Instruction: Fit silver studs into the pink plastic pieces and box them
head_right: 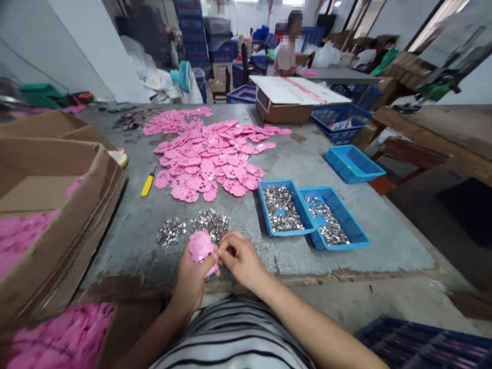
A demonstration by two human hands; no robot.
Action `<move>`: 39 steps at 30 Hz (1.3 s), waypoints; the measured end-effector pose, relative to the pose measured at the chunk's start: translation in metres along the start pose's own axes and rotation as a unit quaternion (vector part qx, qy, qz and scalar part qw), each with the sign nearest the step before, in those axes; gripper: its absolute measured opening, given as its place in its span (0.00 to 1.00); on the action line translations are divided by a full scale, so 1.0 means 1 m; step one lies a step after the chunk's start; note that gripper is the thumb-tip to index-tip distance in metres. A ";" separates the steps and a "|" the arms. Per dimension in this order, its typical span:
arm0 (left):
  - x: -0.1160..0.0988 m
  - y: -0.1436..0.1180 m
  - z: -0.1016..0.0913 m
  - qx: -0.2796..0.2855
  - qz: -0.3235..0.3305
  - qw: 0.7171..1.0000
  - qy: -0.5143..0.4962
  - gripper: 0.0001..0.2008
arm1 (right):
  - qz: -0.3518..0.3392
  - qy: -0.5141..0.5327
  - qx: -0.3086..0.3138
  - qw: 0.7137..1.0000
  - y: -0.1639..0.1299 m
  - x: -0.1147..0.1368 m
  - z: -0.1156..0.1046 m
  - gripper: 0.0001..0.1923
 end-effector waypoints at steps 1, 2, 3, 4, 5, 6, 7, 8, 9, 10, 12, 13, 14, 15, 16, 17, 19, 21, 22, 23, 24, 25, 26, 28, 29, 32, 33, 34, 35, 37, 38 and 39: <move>-0.002 -0.001 0.000 0.018 -0.004 1.000 -0.016 0.25 | -0.003 0.018 0.008 1.000 0.001 0.003 -0.002 0.14; -0.004 -0.001 0.000 0.042 -0.007 0.998 -0.040 0.24 | -0.003 0.033 0.017 0.999 0.002 0.006 -0.005 0.13; -0.007 0.000 0.000 0.079 -0.018 0.994 -0.072 0.22 | -0.004 0.037 0.020 0.999 0.004 0.009 -0.009 0.13; -0.009 0.000 0.000 0.114 -0.032 0.987 -0.105 0.20 | -0.012 0.029 0.021 0.999 0.007 0.012 -0.012 0.11; -0.011 0.002 -0.001 0.138 -0.041 0.981 -0.129 0.20 | -0.019 0.012 0.026 0.999 0.010 0.015 -0.015 0.10; -0.013 0.003 -0.002 0.153 -0.049 0.977 -0.141 0.20 | -0.030 -0.010 0.041 0.999 0.013 0.017 -0.017 0.10; -0.014 0.004 -0.003 0.161 -0.053 0.974 -0.148 0.21 | -0.041 -0.033 0.059 0.997 0.015 0.020 -0.019 0.09; -0.015 0.005 -0.004 0.164 -0.053 0.974 -0.147 0.21 | -0.052 -0.055 0.078 0.994 0.018 0.021 -0.020 0.09; -0.015 0.005 -0.005 0.166 -0.052 0.974 -0.144 0.22 | -0.062 -0.075 0.095 0.991 0.019 0.023 -0.020 0.08; -0.015 0.006 -0.006 0.169 -0.048 0.974 -0.140 0.22 | -0.071 -0.093 0.109 0.987 0.020 0.024 -0.019 0.08; -0.015 0.005 -0.007 0.178 -0.040 0.974 -0.135 0.24 | -0.085 -0.121 0.129 0.980 0.021 0.026 -0.018 0.08; -0.014 0.005 -0.007 0.183 -0.039 0.973 -0.135 0.24 | -0.091 -0.131 0.138 0.978 0.022 0.027 -0.017 0.07; -0.014 0.004 -0.007 0.186 -0.041 0.972 -0.136 0.25 | -0.095 -0.139 0.146 0.975 0.023 0.027 -0.017 0.07; -0.014 0.004 -0.008 0.188 -0.045 0.971 -0.138 0.26 | -0.098 -0.143 0.154 0.973 0.023 0.028 -0.017 0.07; -0.014 0.004 -0.008 0.187 -0.050 0.971 -0.140 0.26 | -0.100 -0.146 0.162 0.971 0.024 0.029 -0.016 0.08; -0.014 0.004 -0.008 0.187 -0.056 0.971 -0.141 0.27 | -0.101 -0.148 0.170 0.969 0.025 0.030 -0.016 0.08; -0.015 0.005 -0.008 0.186 -0.062 0.971 -0.138 0.28 | -0.102 -0.149 0.186 0.966 0.026 0.031 -0.017 0.08; -0.016 0.005 -0.009 0.190 -0.061 0.971 -0.134 0.29 | -0.102 -0.151 0.198 0.963 0.027 0.032 -0.017 0.09; -0.016 0.005 -0.009 0.192 -0.060 0.971 -0.133 0.28 | -0.102 -0.152 0.203 0.962 0.027 0.032 -0.017 0.08; -0.016 0.005 -0.009 0.192 -0.059 0.970 -0.134 0.28 | -0.103 -0.152 0.206 0.961 0.027 0.032 -0.018 0.08; -0.016 0.005 -0.009 0.193 -0.058 0.970 -0.135 0.28 | -0.103 -0.153 0.209 0.961 0.027 0.032 -0.018 0.08; -0.015 0.005 -0.009 0.194 -0.058 0.970 -0.135 0.28 | -0.103 -0.154 0.210 0.960 0.027 0.032 -0.018 0.08; -0.015 0.005 -0.009 0.196 -0.056 0.970 -0.135 0.27 | -0.103 -0.155 0.211 0.960 0.027 0.031 -0.018 0.08; -0.014 0.005 -0.009 0.201 -0.051 0.970 -0.131 0.28 | -0.105 -0.157 0.211 0.959 0.027 0.031 -0.018 0.07; -0.014 0.005 -0.009 0.203 -0.047 0.969 -0.129 0.28 | -0.106 -0.157 0.211 0.959 0.027 0.030 -0.018 0.07; -0.012 0.006 -0.009 0.210 -0.042 0.968 -0.129 0.27 | -0.107 -0.155 0.211 0.959 0.027 0.030 -0.016 0.08; -0.012 0.006 -0.009 0.210 -0.043 0.968 -0.130 0.27 | -0.106 -0.155 0.210 0.959 0.027 0.030 -0.016 0.08; -0.011 0.006 -0.010 0.209 -0.045 0.968 -0.131 0.27 | -0.104 -0.156 0.210 0.959 0.027 0.030 -0.016 0.08; -0.010 0.006 -0.010 0.207 -0.047 0.968 -0.132 0.27 | -0.102 -0.157 0.210 0.960 0.027 0.030 -0.016 0.08; -0.009 0.005 -0.011 0.203 -0.051 0.969 -0.132 0.27 | -0.101 -0.158 0.207 0.960 0.027 0.029 -0.016 0.08; -0.008 0.005 -0.011 0.205 -0.051 0.969 -0.132 0.28 | -0.101 -0.157 0.205 0.961 0.026 0.029 -0.016 0.08; -0.008 0.004 -0.011 0.208 -0.050 0.968 -0.131 0.28 | -0.102 -0.155 0.200 0.962 0.026 0.029 -0.016 0.08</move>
Point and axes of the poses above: each hand's wrist, its own y-axis towards the middle knuckle, its own z-axis out of the palm, x = y × z, the point moved 1 cm from there along y, towards the middle knuckle, and after that the axes turned 2 degrees about y, right-handed, at the moved point
